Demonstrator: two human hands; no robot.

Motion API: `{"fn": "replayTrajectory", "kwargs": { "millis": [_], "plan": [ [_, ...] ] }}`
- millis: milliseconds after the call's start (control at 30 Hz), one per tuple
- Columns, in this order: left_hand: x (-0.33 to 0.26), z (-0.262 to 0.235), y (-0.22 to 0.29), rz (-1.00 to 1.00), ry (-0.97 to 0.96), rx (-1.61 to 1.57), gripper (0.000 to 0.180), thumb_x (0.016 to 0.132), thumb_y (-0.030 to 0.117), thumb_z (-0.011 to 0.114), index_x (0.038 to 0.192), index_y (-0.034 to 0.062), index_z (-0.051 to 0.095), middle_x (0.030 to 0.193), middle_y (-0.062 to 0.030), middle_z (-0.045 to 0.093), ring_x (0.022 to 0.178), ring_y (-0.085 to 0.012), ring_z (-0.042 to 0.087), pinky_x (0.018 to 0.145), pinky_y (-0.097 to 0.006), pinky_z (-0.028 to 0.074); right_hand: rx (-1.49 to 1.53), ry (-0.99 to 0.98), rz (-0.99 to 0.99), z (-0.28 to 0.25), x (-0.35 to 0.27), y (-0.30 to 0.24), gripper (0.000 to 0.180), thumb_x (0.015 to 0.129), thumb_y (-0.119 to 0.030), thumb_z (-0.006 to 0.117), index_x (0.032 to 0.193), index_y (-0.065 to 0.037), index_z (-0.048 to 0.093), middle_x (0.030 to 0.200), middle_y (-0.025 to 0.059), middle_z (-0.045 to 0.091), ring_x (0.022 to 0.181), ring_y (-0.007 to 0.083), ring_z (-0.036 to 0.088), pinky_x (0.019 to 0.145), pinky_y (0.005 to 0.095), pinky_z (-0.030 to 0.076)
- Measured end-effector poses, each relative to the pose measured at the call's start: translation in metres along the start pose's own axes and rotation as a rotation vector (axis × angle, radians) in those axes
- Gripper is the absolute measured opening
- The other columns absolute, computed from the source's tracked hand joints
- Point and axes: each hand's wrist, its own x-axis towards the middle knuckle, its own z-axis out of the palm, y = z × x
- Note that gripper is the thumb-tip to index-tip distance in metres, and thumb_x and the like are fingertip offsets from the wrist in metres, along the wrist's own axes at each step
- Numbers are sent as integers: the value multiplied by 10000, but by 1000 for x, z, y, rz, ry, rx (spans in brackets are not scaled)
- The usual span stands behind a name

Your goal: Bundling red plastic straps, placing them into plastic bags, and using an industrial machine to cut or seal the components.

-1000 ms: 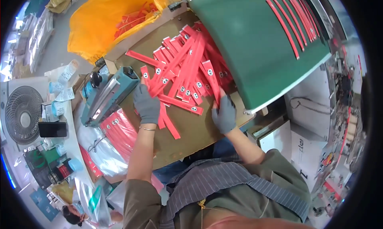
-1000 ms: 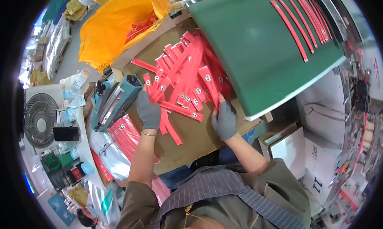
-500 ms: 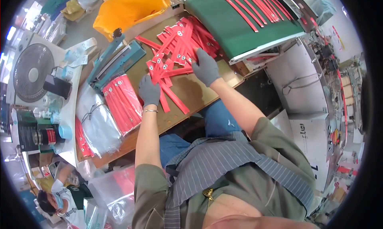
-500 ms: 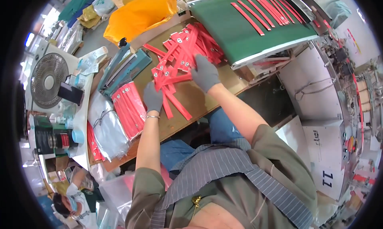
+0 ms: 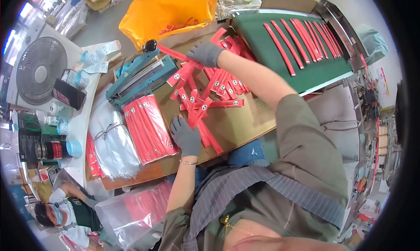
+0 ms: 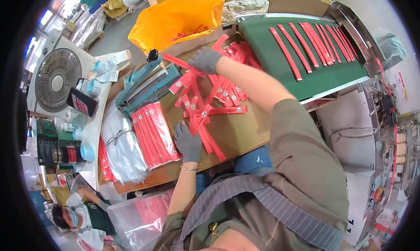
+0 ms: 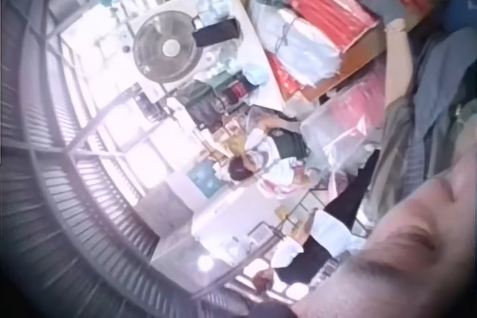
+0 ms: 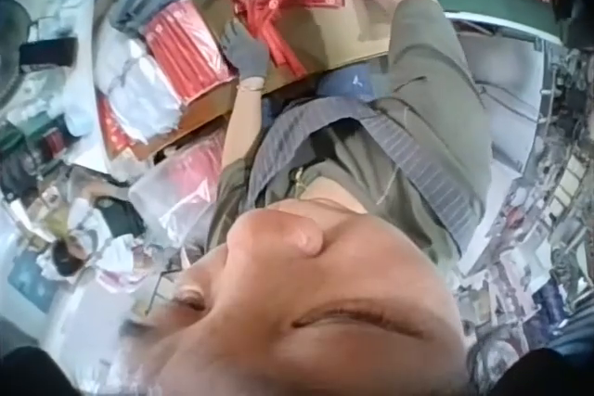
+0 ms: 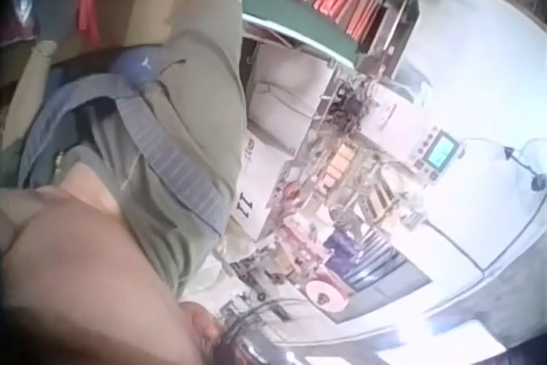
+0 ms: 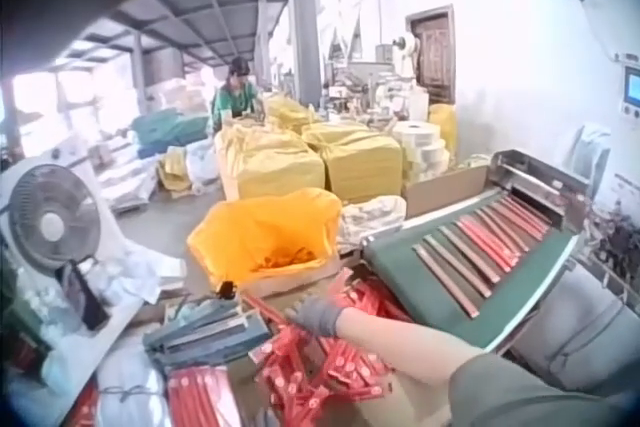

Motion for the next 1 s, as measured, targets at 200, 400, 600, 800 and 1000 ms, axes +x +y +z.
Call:
{"fn": "replayTrajectory", "kwargs": {
  "millis": [200, 400, 600, 800, 1000],
  "plan": [
    [25, 14, 13, 41, 88, -10, 515, 734, 221, 638, 1182, 14, 489, 1239, -149, 471, 1127, -333, 442, 943, -427, 370, -104, -530, 131, -117, -49, 3, 223, 785, -126, 501, 949, -65, 640, 907, 151, 662, 849, 325, 642, 692, 420, 511],
    [43, 3, 6, -69, 54, -319, 364, 782, 182, 589, 1078, -21, 524, 1068, -208, 536, 979, -380, 521, 846, -446, 419, 339, -264, 597, -140, -138, 7, 286, 757, -154, 504, 948, 9, 639, 973, 205, 638, 910, 358, 612, 794, 420, 481],
    [27, -7, 2, -222, 5, -548, 342, 875, 280, 509, 978, -44, 551, 909, -252, 578, 860, -412, 562, 758, -459, 431, 791, 43, 772, -54, -69, -40, 320, 772, -219, 517, 985, 8, 591, 928, 226, 635, 886, 355, 622, 765, 428, 491],
    [-1, -13, 1, -160, -19, -410, 378, 856, 340, 567, 945, -27, 572, 770, -211, 603, 772, -350, 600, 709, -434, 455, 691, -188, 822, 27, 5, -77, 376, 688, -285, 589, 936, -16, 677, 966, 214, 645, 920, 319, 639, 785, 390, 505],
    [11, 5, -1, -95, 27, -220, 427, 725, 392, 647, 901, 14, 553, 817, -222, 594, 819, -392, 596, 729, -476, 470, 892, -106, 796, -17, -34, -50, 446, 694, -364, 538, 916, 4, 657, 907, 225, 646, 879, 340, 635, 782, 390, 494]
  ]
}}
